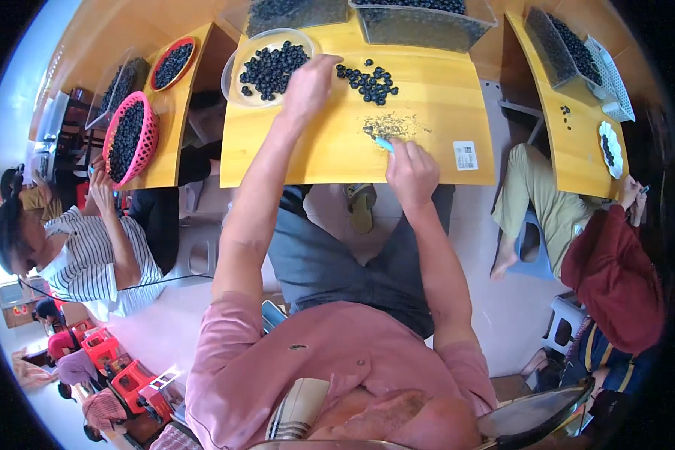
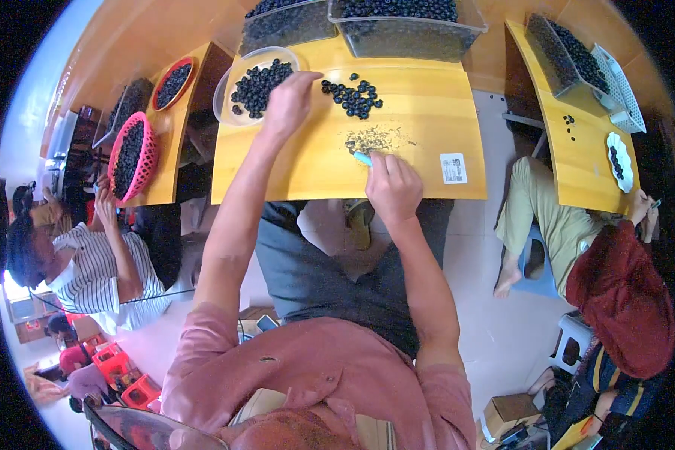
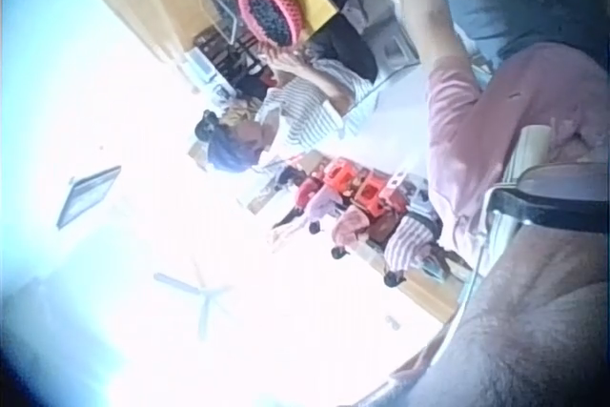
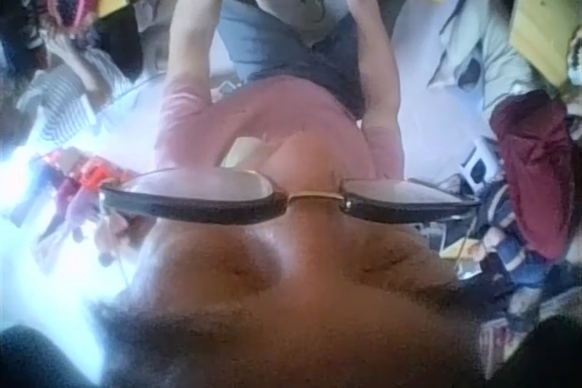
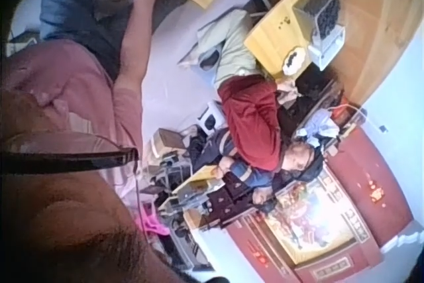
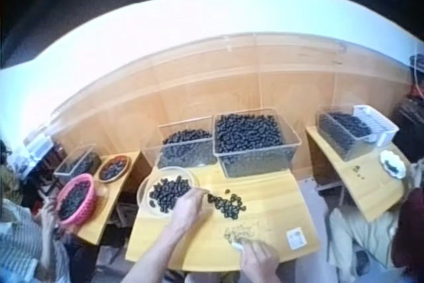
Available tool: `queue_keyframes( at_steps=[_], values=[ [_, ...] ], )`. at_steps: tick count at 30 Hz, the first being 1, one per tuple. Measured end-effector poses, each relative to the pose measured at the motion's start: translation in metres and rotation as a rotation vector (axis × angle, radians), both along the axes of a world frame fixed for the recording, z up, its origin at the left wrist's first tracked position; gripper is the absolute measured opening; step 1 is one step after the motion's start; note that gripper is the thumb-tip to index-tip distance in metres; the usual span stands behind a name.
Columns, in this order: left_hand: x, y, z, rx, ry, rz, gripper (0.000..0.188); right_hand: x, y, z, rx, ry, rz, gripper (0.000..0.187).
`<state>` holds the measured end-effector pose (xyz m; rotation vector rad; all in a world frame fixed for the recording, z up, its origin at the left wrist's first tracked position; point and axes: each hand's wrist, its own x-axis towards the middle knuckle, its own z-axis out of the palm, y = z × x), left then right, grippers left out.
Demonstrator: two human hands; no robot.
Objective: The person sorts blueberries on a table, removing debris and damaged fruit with a small plastic tweezer.
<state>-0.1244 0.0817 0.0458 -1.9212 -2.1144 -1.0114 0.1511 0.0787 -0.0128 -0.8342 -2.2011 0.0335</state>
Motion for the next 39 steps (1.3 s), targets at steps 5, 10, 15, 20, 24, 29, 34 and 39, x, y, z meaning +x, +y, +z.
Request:
queue_keyframes(
  at_steps=[5, 10, 15, 20, 24, 29, 34, 39],
  values=[
    [0.015, 0.023, -0.031, -0.067, 0.02, 0.049, 0.033, 0.0, 0.001, -0.003, -0.009, 0.039, 0.011, 0.023],
    [0.015, 0.009, -0.046, -0.084, -0.008, 0.048, 0.03, -0.001, 0.001, 0.0, 0.024, 0.043, 0.0, 0.012],
    [0.034, -0.017, -0.041, -0.07, -0.049, 0.048, 0.03, 0.001, 0.002, -0.001, 0.013, 0.045, 0.0, 0.012],
    [0.044, -0.04, -0.036, -0.012, -0.148, 0.114, 0.028, 0.0, 0.0, 0.001, -0.004, 0.063, 0.015, 0.014],
    [0.042, -0.048, -0.036, -0.028, -0.217, 0.136, 0.028, 0.0, 0.001, -0.001, 0.004, 0.049, 0.002, 0.012],
    [0.043, -0.039, -0.031, -0.013, -0.115, 0.103, 0.021, 0.0, 0.0, -0.001, 0.02, 0.041, -0.01, 0.009],
    [0.044, -0.034, -0.037, -0.075, -0.085, 0.145, 0.02, -0.001, -0.001, 0.0, 0.023, 0.055, -0.004, 0.01],
    [0.057, -0.044, -0.035, -0.078, -0.016, 0.174, 0.02, 0.001, 0.0, 0.0, 0.011, 0.047, -0.01, 0.009]
  ],
)
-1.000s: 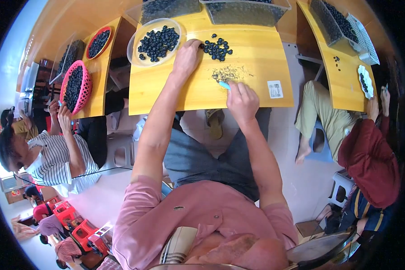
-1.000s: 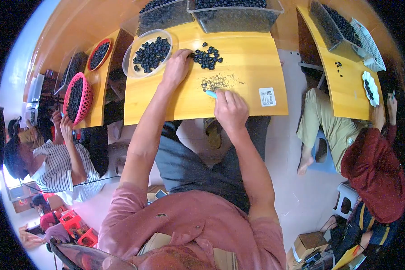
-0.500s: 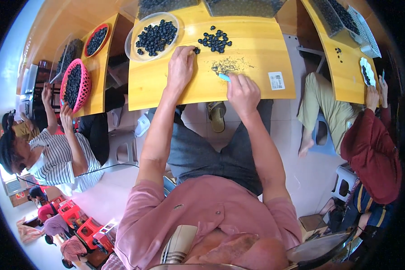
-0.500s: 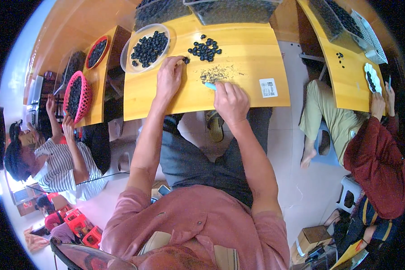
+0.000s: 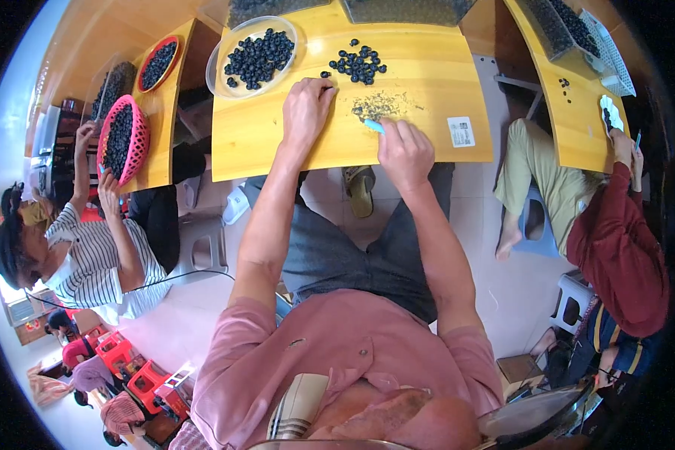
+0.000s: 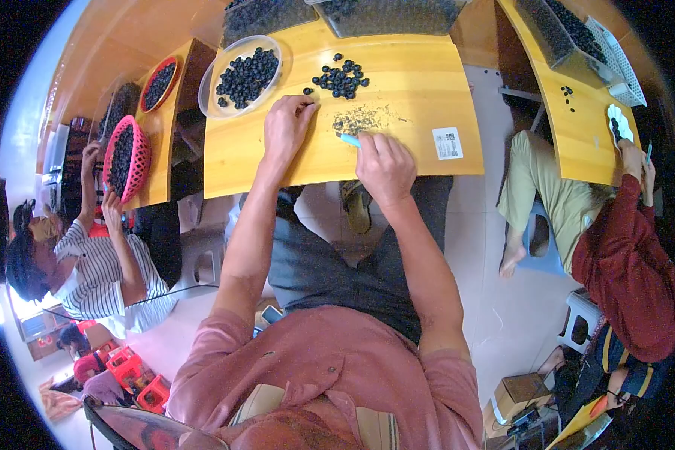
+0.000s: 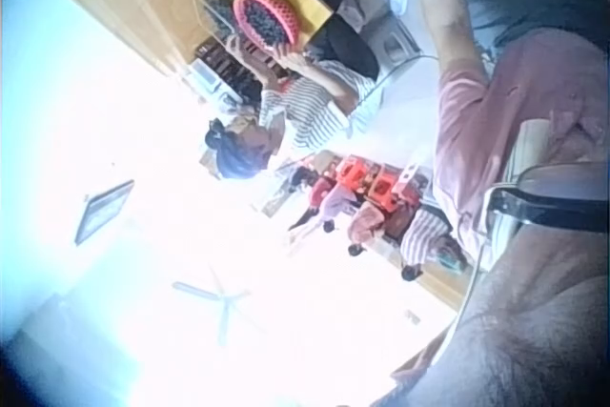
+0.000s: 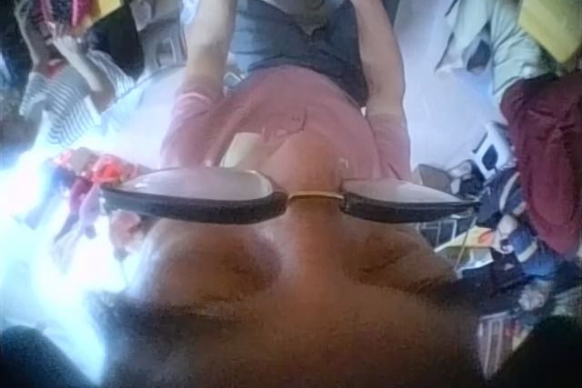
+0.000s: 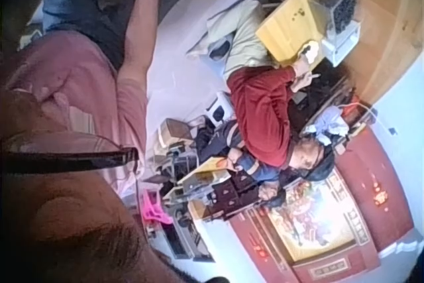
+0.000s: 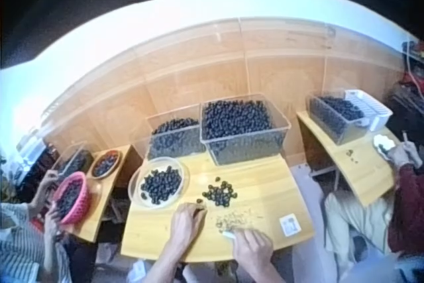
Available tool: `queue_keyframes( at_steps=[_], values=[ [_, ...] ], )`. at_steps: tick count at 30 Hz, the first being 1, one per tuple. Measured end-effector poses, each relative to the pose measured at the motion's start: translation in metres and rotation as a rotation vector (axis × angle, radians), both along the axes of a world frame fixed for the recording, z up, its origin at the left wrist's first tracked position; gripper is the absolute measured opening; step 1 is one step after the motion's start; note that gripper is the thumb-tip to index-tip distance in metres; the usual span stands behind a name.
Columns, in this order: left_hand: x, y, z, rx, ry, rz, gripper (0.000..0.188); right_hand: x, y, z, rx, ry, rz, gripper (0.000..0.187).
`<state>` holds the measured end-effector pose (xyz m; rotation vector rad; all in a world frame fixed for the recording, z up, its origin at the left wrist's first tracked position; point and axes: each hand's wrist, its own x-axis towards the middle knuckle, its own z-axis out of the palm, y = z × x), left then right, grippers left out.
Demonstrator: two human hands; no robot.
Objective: The person sorts blueberries on a table, removing debris and damaged fruit with a small plastic tweezer.
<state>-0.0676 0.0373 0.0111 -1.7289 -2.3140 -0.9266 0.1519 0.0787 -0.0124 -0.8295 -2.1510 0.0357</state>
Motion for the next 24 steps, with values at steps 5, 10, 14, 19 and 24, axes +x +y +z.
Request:
queue_keyframes(
  at_steps=[5, 10, 14, 19, 24],
  values=[
    [0.004, -0.01, 0.001, 0.004, -0.255, 0.082, 0.025, -0.001, 0.0, 0.002, 0.001, 0.001, 0.002, 0.01],
    [0.006, -0.016, 0.001, -0.016, -0.114, 0.106, 0.033, -0.001, 0.0, 0.001, -0.019, -0.008, 0.018, 0.011],
    [0.007, -0.021, -0.001, 0.003, -0.082, 0.156, 0.036, -0.001, 0.0, 0.0, -0.022, -0.016, 0.015, 0.012],
    [0.005, -0.026, 0.0, -0.017, -0.095, 0.135, 0.035, -0.001, 0.0, 0.001, -0.028, -0.018, 0.015, 0.013],
    [0.016, -0.025, 0.0, 0.037, -0.528, 0.17, 0.022, -0.001, -0.001, 0.002, -0.022, -0.014, 0.018, 0.012]
  ],
)
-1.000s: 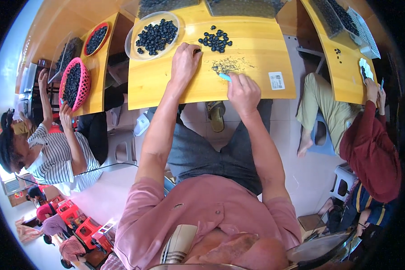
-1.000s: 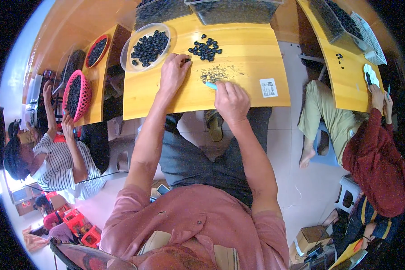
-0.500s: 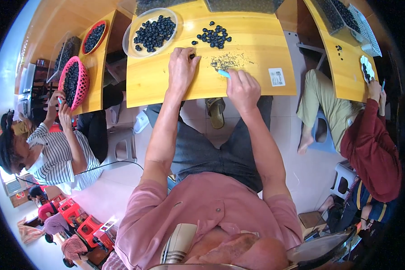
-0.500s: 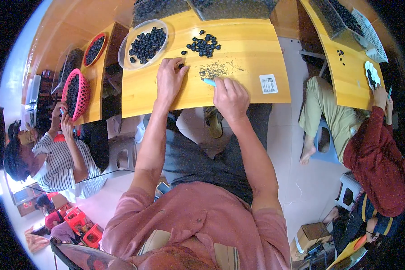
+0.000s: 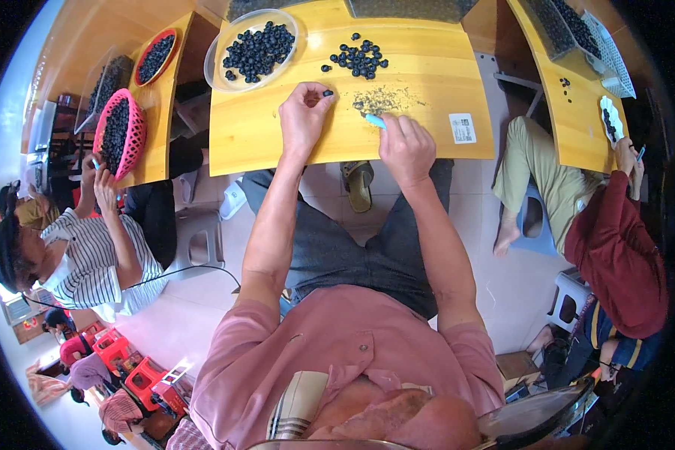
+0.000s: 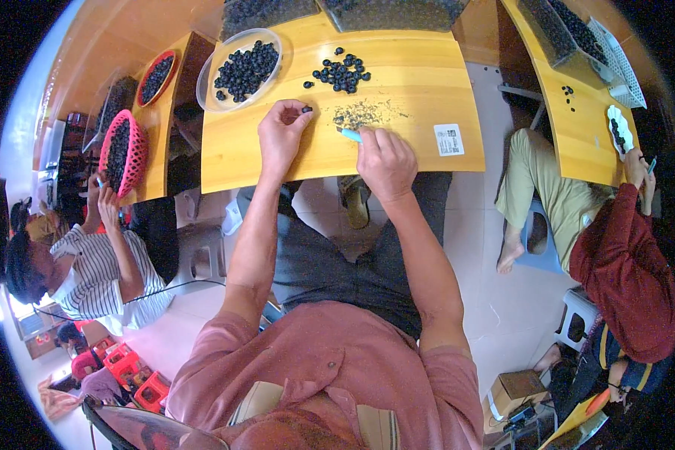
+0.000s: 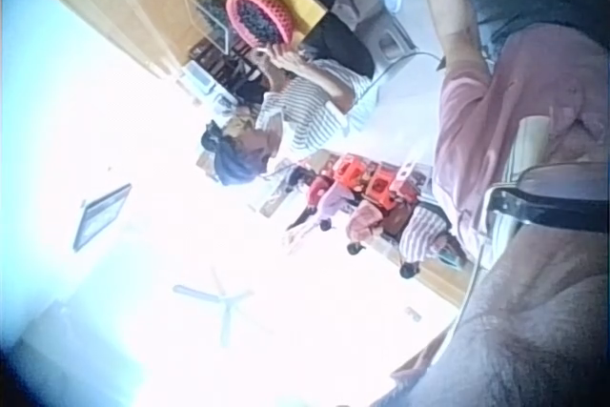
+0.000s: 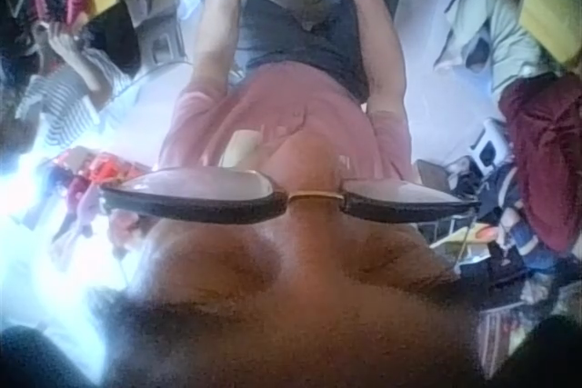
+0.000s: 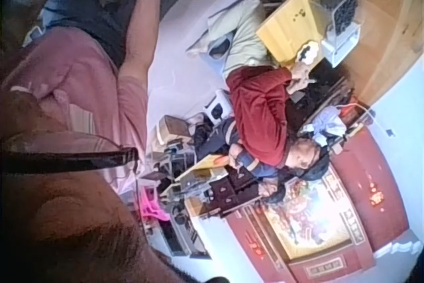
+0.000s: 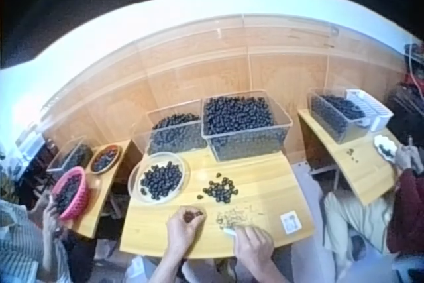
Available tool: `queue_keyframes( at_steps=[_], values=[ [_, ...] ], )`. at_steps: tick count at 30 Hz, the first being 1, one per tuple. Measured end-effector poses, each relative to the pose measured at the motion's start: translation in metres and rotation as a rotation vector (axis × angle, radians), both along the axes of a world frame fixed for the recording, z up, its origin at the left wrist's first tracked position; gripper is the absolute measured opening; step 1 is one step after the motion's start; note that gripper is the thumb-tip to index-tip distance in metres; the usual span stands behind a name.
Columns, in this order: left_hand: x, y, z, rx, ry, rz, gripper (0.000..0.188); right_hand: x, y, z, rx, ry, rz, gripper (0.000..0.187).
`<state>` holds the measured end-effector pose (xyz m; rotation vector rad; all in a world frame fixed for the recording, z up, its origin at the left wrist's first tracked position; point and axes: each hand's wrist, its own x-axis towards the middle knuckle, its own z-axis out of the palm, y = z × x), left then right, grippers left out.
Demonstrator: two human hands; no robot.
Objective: The person sorts blueberries on a table, removing debris and damaged fruit with a small plastic tweezer.
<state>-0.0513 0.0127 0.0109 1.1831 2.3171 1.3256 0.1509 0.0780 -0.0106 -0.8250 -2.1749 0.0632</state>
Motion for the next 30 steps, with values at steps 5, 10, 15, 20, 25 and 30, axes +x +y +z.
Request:
queue_keyframes(
  at_steps=[5, 10, 15, 20, 25, 30],
  values=[
    [0.018, -0.004, -0.012, 0.198, -0.625, -0.048, 0.023, 0.001, 0.0, 0.002, 0.004, -0.036, -0.001, 0.011],
    [0.035, -0.008, -0.022, 0.242, -0.322, -0.146, 0.032, 0.002, -0.001, -0.002, 0.051, 0.006, -0.009, 0.016],
    [0.045, -0.007, -0.02, 0.291, -0.338, -0.184, 0.033, 0.001, 0.0, -0.002, 0.057, 0.013, 0.001, 0.02],
    [0.047, -0.009, -0.017, 0.295, -0.3, -0.228, 0.033, 0.001, 0.001, -0.002, 0.049, -0.003, 0.017, 0.02],
    [0.048, -0.009, -0.02, 0.311, -0.35, -0.249, 0.035, 0.001, 0.001, -0.003, 0.041, -0.019, 0.035, 0.02],
    [0.047, -0.009, -0.022, 0.316, -0.361, -0.247, 0.036, 0.0, 0.0, -0.003, 0.038, -0.031, 0.024, 0.019]
  ],
)
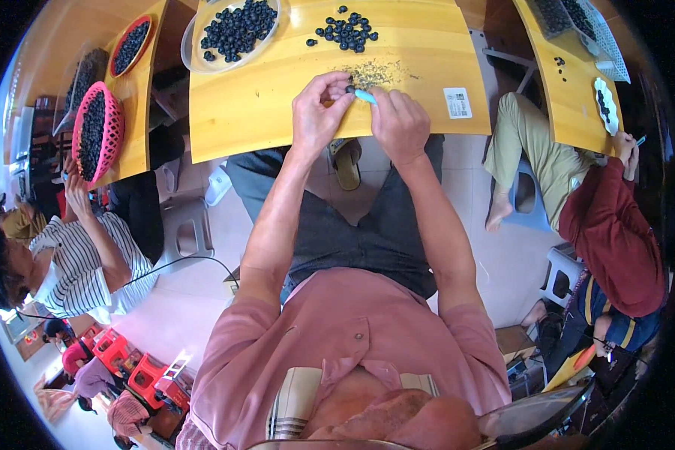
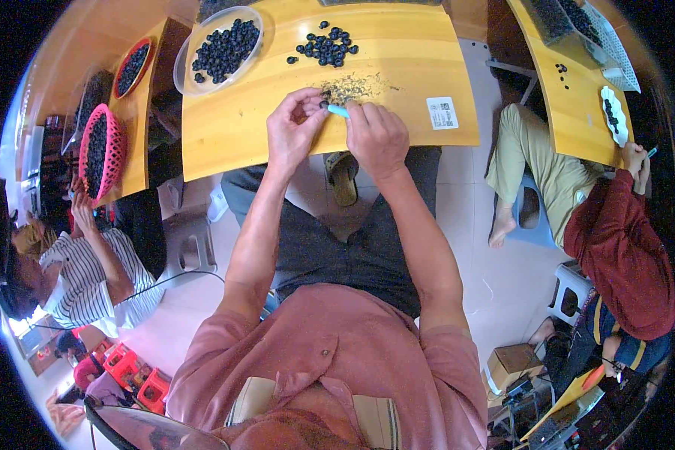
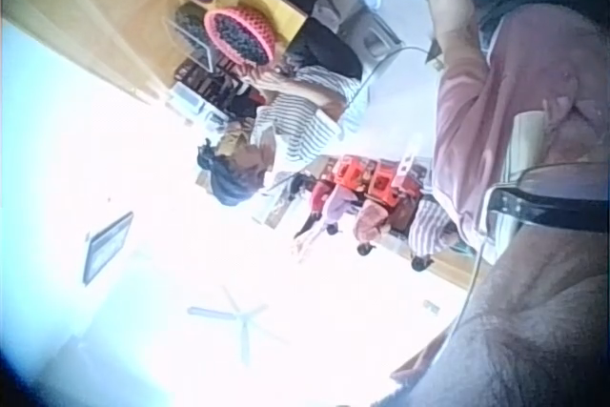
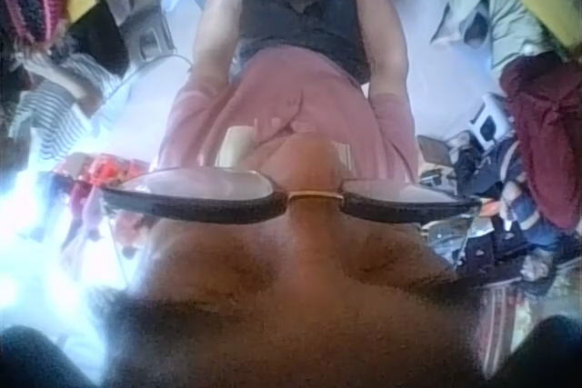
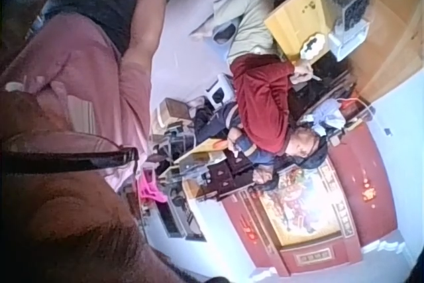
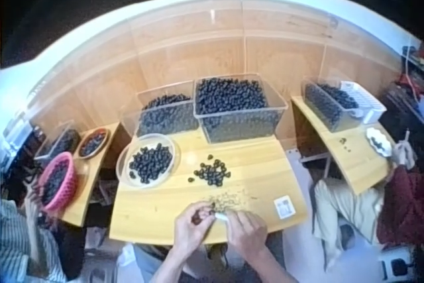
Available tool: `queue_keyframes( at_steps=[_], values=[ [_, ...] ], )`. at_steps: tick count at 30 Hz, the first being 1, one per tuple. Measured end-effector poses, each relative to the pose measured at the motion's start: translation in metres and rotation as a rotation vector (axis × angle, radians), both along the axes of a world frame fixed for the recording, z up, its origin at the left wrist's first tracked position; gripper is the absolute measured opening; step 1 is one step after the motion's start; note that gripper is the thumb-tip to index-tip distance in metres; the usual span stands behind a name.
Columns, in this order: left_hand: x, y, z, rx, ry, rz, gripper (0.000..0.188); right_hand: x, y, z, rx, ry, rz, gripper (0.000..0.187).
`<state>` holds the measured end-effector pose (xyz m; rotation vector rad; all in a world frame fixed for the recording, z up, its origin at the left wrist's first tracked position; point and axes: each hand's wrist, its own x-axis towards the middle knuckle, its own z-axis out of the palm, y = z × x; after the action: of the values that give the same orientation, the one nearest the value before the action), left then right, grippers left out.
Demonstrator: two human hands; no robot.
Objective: The person sorts blueberries on a table, removing debris and damaged fruit with a small plastic tweezer.
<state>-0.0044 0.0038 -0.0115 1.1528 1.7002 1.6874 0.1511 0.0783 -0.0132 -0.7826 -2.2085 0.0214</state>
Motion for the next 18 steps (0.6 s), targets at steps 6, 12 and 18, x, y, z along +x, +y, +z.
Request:
queue_keyframes(
  at_steps=[6, 12, 18],
  values=[
    [0.0013, -0.0012, 0.0023, -0.027, -0.011, -0.014, 0.035, 0.0016, -0.0009, 0.0005, -0.003, -0.031, -0.023, 0.019],
    [-0.0001, -0.0032, -0.0004, 0.006, -0.092, 0.0, 0.034, 0.0002, -0.0002, 0.0002, -0.029, -0.022, -0.037, 0.021],
    [-0.0029, -0.0027, 0.0028, 0.054, -0.198, 0.0, 0.037, -0.0018, 0.002, -0.0011, -0.047, -0.035, -0.067, 0.022]
  ],
)
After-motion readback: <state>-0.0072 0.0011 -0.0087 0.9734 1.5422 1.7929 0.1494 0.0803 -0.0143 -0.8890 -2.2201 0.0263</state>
